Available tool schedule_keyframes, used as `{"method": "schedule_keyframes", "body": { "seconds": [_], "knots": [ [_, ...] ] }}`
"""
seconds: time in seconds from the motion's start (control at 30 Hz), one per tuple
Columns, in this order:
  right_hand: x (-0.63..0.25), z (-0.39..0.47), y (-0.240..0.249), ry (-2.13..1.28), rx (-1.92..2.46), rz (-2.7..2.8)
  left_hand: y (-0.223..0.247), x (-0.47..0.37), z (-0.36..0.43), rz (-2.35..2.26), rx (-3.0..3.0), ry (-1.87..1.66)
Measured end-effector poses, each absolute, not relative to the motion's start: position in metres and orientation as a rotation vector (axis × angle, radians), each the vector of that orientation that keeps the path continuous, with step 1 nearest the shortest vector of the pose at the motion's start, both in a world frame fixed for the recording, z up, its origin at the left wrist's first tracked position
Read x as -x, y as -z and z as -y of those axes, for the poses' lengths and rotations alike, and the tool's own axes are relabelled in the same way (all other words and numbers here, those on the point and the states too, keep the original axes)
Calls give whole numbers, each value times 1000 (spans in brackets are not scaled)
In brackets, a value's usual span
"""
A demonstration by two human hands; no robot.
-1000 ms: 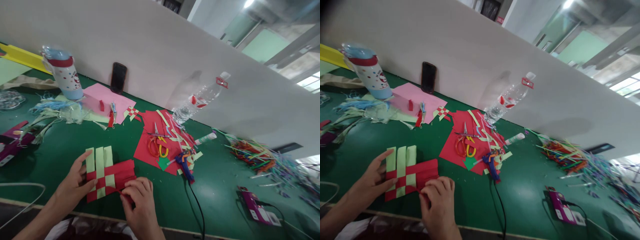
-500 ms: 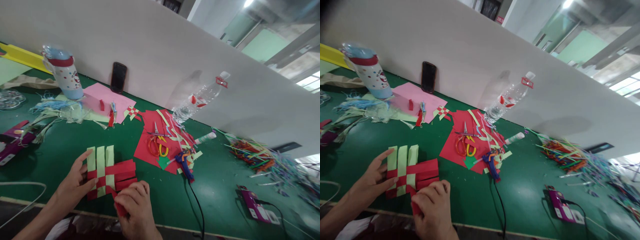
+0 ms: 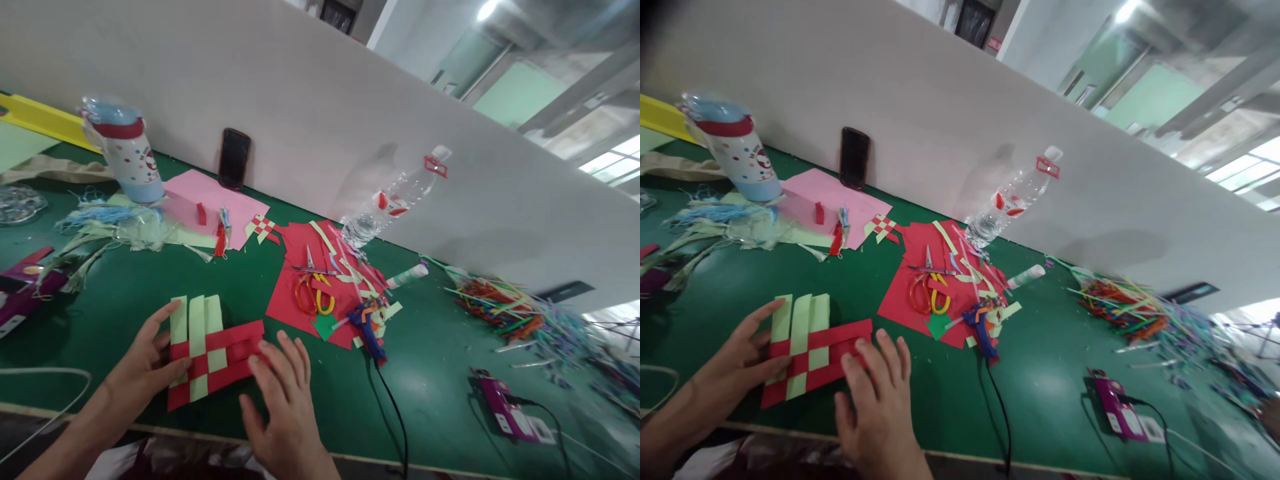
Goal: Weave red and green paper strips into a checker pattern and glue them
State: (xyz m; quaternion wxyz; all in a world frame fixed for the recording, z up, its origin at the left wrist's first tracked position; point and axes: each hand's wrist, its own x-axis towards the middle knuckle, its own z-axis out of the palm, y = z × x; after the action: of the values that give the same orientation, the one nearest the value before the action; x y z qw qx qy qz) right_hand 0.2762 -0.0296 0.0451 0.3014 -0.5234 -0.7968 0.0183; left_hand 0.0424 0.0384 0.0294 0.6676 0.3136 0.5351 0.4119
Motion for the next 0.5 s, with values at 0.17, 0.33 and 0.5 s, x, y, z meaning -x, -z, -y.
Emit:
{"method": "schedule_keyframes", "body": {
  "seconds": [0.17, 0.33, 0.5],
  "knots": [
    [-267, 13, -37, -38, 1293, 2336, -33, -37, -43, -1200, -619, -853],
    [-265, -9, -37, -263, 1275, 2104, -46, -38, -42, -1217, -598, -861],
    [-278, -40, -77, -1154, 1493, 1664, -59, -24, -53, -1242, -759, -1042]
  ]
}}
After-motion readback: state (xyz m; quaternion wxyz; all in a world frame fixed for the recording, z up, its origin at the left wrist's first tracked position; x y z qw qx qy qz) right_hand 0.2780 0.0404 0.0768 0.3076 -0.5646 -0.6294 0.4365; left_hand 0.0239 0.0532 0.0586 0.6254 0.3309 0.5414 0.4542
